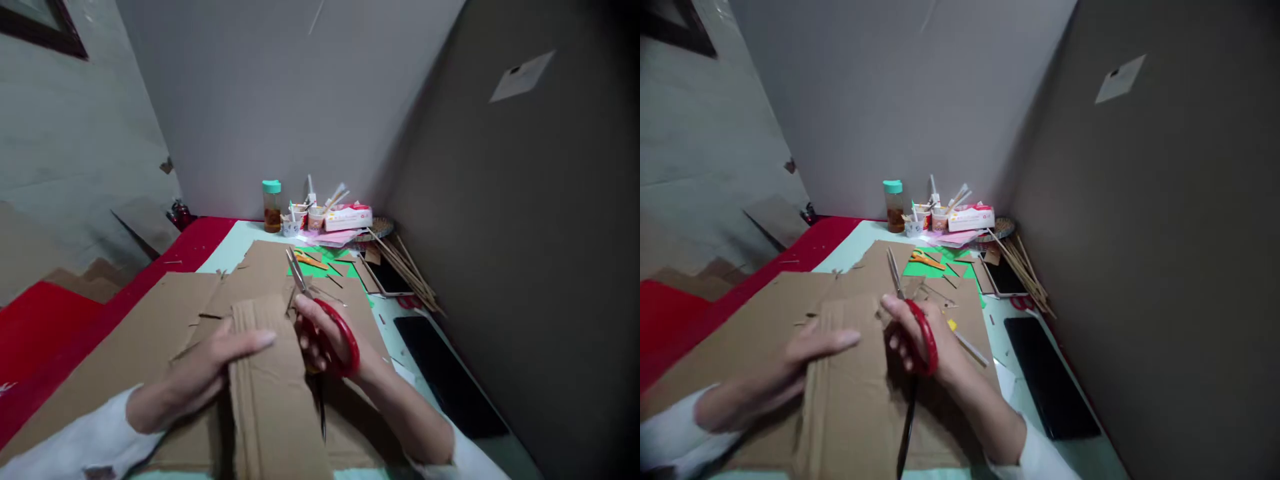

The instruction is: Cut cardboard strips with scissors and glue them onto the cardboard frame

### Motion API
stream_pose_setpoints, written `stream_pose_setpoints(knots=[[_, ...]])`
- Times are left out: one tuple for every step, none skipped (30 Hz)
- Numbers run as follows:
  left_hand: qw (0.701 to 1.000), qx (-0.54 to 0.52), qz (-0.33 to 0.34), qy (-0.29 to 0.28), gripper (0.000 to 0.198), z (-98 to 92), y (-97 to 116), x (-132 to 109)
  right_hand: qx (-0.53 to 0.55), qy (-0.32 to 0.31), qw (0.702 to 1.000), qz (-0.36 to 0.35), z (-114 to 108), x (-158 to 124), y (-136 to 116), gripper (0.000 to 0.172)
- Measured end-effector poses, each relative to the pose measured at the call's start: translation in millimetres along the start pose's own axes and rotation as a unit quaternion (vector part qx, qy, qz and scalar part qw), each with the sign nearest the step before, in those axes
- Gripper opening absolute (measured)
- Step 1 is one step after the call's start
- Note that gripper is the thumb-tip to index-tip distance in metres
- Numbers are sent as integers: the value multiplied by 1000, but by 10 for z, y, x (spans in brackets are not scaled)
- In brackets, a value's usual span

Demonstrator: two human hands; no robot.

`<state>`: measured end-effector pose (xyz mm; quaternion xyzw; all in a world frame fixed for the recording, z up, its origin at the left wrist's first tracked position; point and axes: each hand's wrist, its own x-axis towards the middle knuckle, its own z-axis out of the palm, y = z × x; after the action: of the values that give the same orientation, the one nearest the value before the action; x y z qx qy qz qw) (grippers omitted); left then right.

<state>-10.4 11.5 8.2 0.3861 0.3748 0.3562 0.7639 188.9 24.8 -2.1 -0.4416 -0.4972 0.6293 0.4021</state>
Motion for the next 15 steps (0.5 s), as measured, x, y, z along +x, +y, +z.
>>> stream_pose_setpoints(knots=[[1000,-15,1,24,44,-48,78,13,11,3,1000,-3,-28,14,2,57],[998,-26,6,59,41,-98,156,27,21,8,1000,-11,-59,22,-7,58],[995,-33,3,90,36,-147,233,41,34,16,999,-26,-93,23,-25,57],[993,-40,-10,107,32,-195,302,57,46,27,997,-47,-127,18,-50,56],[993,-51,-19,108,29,-236,358,73,56,39,995,-70,-160,9,-77,54],[991,-69,-8,111,29,-268,398,87,63,50,992,-93,-189,-3,-102,51],[991,-77,-7,108,28,-286,418,98,65,57,990,-112,-211,-16,-121,46],[992,-82,-2,100,29,-291,419,105,65,57,988,-126,-223,-28,-132,42],[993,-81,5,85,31,-282,404,108,61,51,988,-134,-225,-40,-136,38],[996,-72,9,59,35,-261,376,107,56,41,988,-135,-215,-50,-133,36],[998,-57,10,26,38,-234,341,103,51,28,990,-132,-197,-59,-126,35],[999,-36,10,-11,41,-204,303,96,44,15,991,-123,-171,-66,-117,35],[999,-11,10,-43,42,-178,267,88,37,4,993,-113,-143,-73,-109,36],[998,14,9,-68,42,-158,236,80,30,-5,994,-102,-115,-78,-103,36],[996,38,9,-83,43,-148,210,74,24,-12,996,-89,-90,-83,-99,36]])
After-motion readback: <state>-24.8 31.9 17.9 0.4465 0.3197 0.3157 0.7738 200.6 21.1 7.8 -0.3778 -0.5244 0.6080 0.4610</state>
